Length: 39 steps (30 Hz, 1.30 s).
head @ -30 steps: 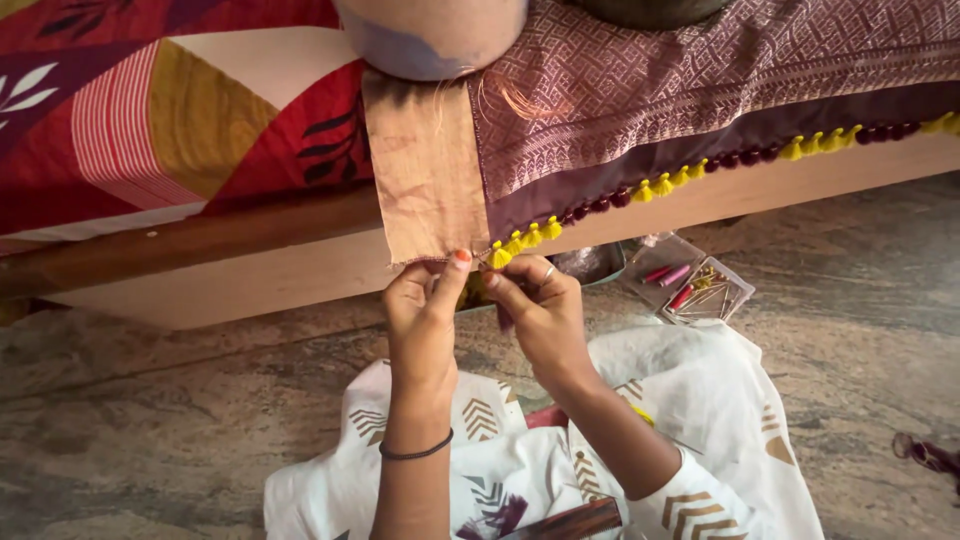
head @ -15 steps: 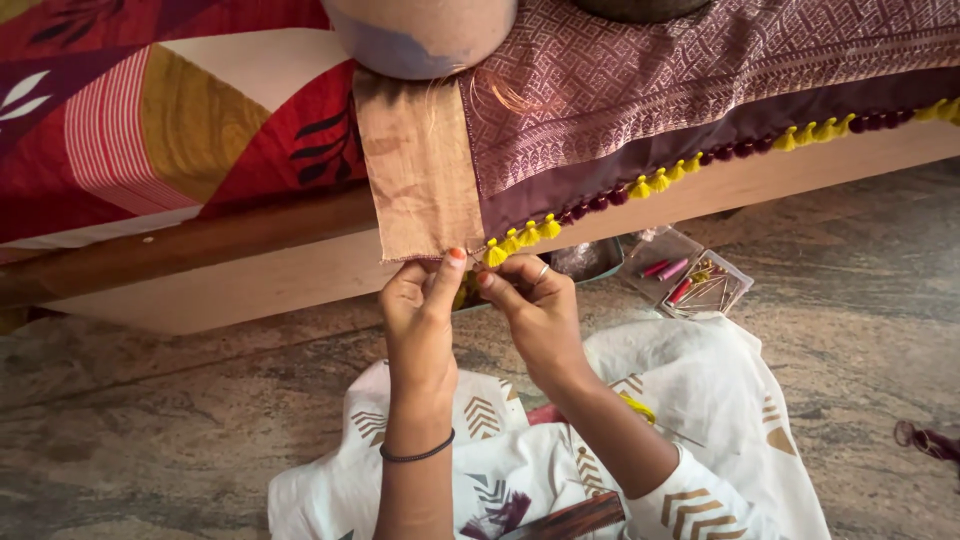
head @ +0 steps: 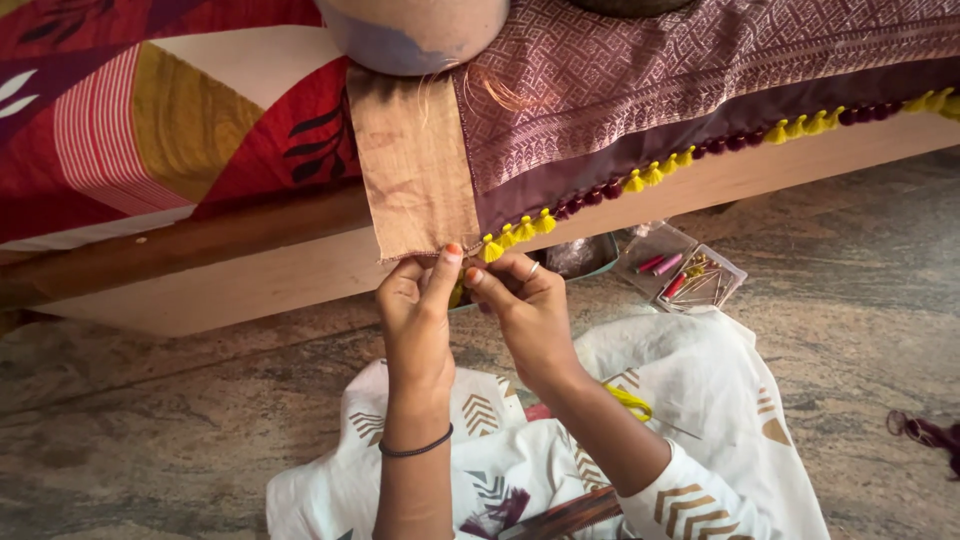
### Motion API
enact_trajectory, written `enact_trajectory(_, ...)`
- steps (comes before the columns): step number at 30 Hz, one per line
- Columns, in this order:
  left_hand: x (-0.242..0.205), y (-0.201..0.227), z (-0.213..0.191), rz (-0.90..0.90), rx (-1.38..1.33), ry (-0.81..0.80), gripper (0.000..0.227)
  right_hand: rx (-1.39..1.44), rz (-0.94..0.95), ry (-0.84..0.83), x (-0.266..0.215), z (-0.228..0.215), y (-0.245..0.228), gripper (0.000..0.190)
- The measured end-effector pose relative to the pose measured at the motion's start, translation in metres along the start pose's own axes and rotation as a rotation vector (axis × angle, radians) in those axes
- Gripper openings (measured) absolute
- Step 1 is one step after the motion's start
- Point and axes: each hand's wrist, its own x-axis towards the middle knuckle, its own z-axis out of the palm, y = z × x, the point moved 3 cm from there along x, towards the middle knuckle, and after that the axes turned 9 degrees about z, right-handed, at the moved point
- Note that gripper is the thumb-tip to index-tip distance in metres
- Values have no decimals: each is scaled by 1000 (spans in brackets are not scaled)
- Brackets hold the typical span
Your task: Sewing and trimming decorative yellow tassels onto a brown and tan fabric piece.
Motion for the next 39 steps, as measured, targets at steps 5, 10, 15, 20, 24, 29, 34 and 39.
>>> enact_trajectory(5, -1, 4, 5, -98, 10, 58, 14, 129, -52, 9, -13, 19, -21, 13)
enact_trajectory(10, -1, -1, -1, -13, -5, 34, 21, 225, -148, 24, -20, 22, -23, 30)
enact_trajectory(15, 2, 1, -3, 27, 55, 24, 21, 26, -70, 46, -10, -4, 6, 16)
enact_trajectory(20, 1, -6, -10, 10, 62, 41, 26, -91, -90, 117, -3, -7, 5, 10)
enact_trajectory(24, 1, -2, -9, 42, 97, 53, 27, -84, -124, 117, -1, -8, 7, 6)
enact_trajectory(29, 1, -5, -10, 51, 79, 51, 27, 37, -55, 82, -4, -6, 10, 4)
enact_trajectory(34, 2, -3, -7, 19, 68, 56, 22, 31, -48, 75, -3, -6, 12, 5)
enact_trajectory(39, 2, -5, -9, 37, 68, 45, 23, 38, -26, 72, -4, -5, 13, 5)
